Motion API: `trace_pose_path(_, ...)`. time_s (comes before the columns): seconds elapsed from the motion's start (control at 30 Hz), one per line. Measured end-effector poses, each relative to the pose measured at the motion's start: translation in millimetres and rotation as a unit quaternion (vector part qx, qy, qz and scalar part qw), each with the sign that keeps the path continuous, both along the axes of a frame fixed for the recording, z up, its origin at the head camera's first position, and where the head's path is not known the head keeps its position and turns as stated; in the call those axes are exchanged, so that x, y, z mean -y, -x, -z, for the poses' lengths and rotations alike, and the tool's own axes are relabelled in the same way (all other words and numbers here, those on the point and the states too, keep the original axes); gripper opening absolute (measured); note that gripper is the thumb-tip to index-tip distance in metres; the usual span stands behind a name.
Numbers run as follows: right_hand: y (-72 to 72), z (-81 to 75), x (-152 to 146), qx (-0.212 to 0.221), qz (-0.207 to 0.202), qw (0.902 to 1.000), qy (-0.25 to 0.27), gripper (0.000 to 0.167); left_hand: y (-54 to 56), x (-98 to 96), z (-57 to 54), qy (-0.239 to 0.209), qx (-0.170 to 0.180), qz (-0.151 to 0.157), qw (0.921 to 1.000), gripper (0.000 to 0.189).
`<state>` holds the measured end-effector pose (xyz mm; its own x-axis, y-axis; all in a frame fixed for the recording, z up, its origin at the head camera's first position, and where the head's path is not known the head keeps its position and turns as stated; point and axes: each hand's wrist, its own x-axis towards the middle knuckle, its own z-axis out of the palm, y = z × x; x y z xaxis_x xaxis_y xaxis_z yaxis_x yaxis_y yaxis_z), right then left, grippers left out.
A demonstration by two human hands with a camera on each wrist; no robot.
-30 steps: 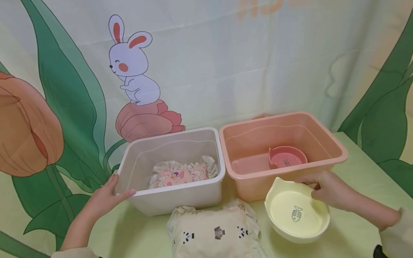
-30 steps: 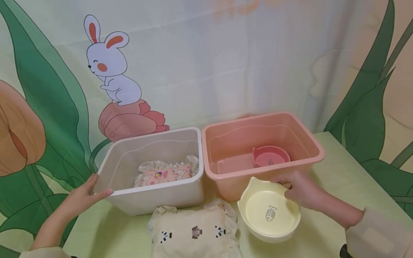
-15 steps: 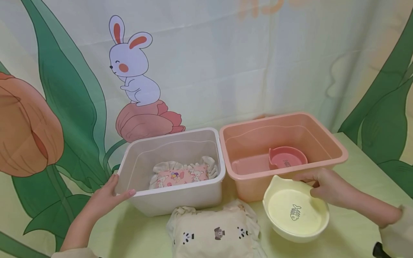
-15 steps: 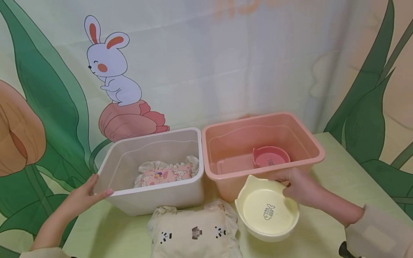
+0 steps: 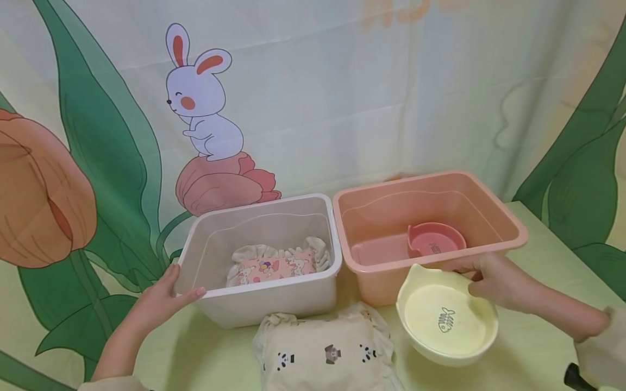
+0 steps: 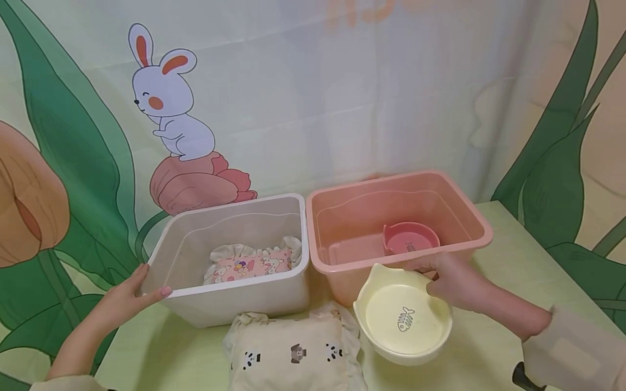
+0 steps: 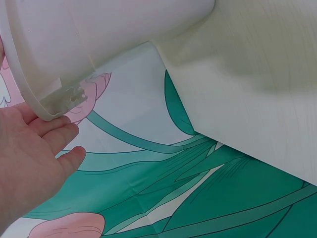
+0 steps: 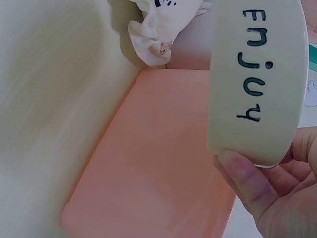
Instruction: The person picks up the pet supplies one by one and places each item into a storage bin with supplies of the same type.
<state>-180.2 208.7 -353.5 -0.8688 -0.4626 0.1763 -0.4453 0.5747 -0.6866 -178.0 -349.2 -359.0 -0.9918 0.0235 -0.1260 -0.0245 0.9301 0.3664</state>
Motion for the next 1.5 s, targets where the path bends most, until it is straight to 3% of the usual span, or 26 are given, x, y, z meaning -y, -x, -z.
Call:
trace_pose_path(0.13,0.5,-4.4,0,0.025,0.003,0.9997,-0.006,0.058,-0.6,-0.4,-0.4,-0.001,0.007,-0.002,1.0000,0.096)
trace_pose_path(0.4,3.7,-16.6,2,0.077,0.033,0.9947,-0.059,0.043,-0.4,0.1,0.1,-0.003,0.005,-0.001,1.0000,0.096)
trace_pose_path(1.5,15.4,-37.7,12,0.038,0.009,0.9966,-0.072,0.041,0.3,0.5,-0.1,-0.001,0.005,0.001,1.0000,0.096)
